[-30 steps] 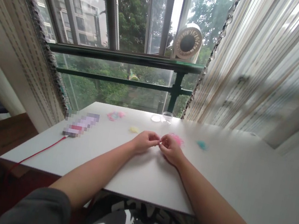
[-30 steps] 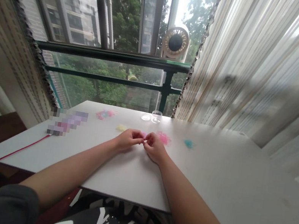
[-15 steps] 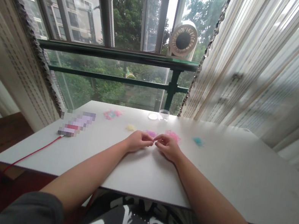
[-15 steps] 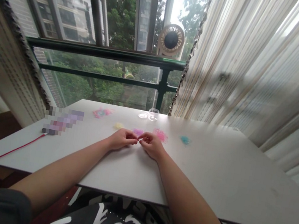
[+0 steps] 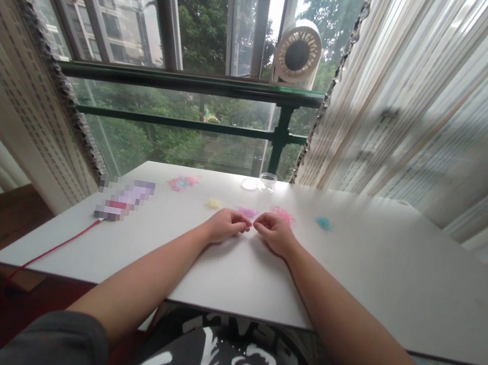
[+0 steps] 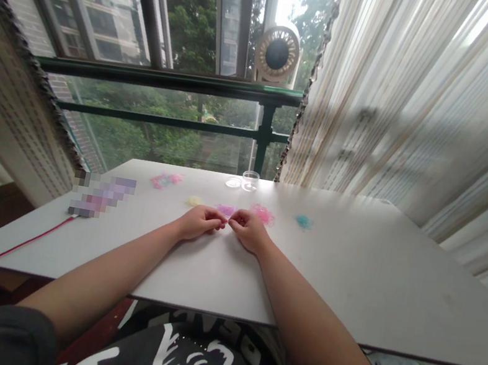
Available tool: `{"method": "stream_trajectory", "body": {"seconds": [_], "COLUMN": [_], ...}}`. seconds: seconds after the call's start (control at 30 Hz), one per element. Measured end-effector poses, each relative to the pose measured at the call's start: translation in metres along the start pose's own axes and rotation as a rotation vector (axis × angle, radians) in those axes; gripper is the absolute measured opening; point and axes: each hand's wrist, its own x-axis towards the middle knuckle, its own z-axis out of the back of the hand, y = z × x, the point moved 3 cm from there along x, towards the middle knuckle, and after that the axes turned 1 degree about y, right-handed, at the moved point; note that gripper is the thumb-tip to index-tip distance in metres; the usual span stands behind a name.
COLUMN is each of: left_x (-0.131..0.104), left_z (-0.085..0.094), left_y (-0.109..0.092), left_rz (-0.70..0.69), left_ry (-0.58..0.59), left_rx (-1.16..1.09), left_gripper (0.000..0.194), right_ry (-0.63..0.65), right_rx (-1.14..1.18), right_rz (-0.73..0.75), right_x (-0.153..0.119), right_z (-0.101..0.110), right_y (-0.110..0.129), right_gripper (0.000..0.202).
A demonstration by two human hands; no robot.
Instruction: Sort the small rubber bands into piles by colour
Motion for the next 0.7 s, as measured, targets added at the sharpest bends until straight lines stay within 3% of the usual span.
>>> {"method": "stream_trajectory", "body": {"seconds": [0.13,0.4,0.7], "left_x": [0.0006,-0.0001,0.0019], "left_z": [-0.0004,0.0021,0.0009], "left_y": [0.0028,-0.0022,0.0064], "left_rz": [0.001,-0.053,-0.071], "left_ry": [-0.003,0.014,0.035], "left_rx": [-0.029,0.186,0.178], "left_gripper": [0.024,0.029,0.028], "right_ry": [-0.007,-0.013,-0.035], "right_rx": [-0.016,-0.038,-0.068], "right_rz": [-0.002,-0.007,0.008], "right_x": [0.0003,0.0007,0.0005], "right_z": [-0.0004,-0.0009,-0.0004], "right_y": [-0.0001,-0.0009,0.0005], "right_gripper": [0.012,0.011,0.010]}}
